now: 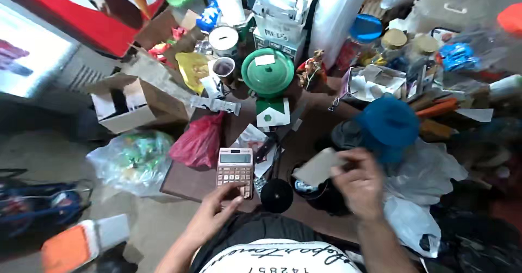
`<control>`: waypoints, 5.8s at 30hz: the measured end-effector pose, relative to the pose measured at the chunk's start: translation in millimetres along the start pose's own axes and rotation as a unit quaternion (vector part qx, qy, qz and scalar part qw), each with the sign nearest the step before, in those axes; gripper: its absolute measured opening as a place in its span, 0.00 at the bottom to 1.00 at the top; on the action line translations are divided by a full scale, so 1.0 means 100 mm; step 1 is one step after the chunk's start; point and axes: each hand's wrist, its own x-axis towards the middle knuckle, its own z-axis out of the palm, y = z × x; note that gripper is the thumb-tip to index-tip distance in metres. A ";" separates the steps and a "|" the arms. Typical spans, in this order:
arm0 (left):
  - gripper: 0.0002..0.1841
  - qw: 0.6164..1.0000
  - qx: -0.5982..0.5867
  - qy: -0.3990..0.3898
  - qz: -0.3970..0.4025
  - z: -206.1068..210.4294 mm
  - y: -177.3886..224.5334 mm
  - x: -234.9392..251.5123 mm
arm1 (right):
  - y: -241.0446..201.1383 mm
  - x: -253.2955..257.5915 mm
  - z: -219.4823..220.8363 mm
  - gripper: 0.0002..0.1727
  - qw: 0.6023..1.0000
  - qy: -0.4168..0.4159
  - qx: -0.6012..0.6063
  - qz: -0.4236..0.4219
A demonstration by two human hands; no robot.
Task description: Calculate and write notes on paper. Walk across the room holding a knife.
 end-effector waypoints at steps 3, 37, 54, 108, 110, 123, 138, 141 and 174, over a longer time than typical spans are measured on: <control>0.31 0.974 -0.216 -0.012 0.071 0.16 -0.02 0.14 | 0.39 -0.40 0.87 0.15 0.994 -0.044 0.042 0.096; 0.16 0.942 0.176 0.055 0.280 -1.32 -2.15 -0.15 | 0.90 -1.32 1.03 0.28 0.744 0.418 -0.475 0.215; 0.14 0.917 0.127 -0.187 0.329 -0.15 -1.07 0.60 | 1.25 -1.12 0.68 0.31 0.726 0.343 -0.505 0.317; 0.20 0.892 0.411 -0.186 -0.018 -0.24 -0.36 2.30 | 2.07 -1.33 0.66 0.60 0.814 0.284 -0.496 -0.101; 0.19 0.882 0.429 -0.193 -0.032 -0.20 -0.35 2.34 | 2.08 -1.36 0.65 0.61 0.821 0.283 -0.488 -0.092; 0.15 0.939 0.293 -0.171 0.064 -0.43 -0.33 2.31 | 1.90 -1.77 0.59 0.40 0.812 0.280 -0.505 -0.085; 0.06 0.909 0.058 -0.012 0.413 0.21 0.55 1.90 | 1.94 -1.93 0.60 0.36 0.789 0.304 -0.533 -0.038; 0.06 0.900 0.129 -0.050 0.413 0.64 0.69 1.97 | 1.93 -1.92 0.60 0.36 0.784 0.307 -0.538 -0.040; 0.10 0.937 0.142 0.031 0.318 -0.34 -1.27 0.55 | 1.39 -1.38 0.70 0.29 0.792 0.286 -0.524 -0.129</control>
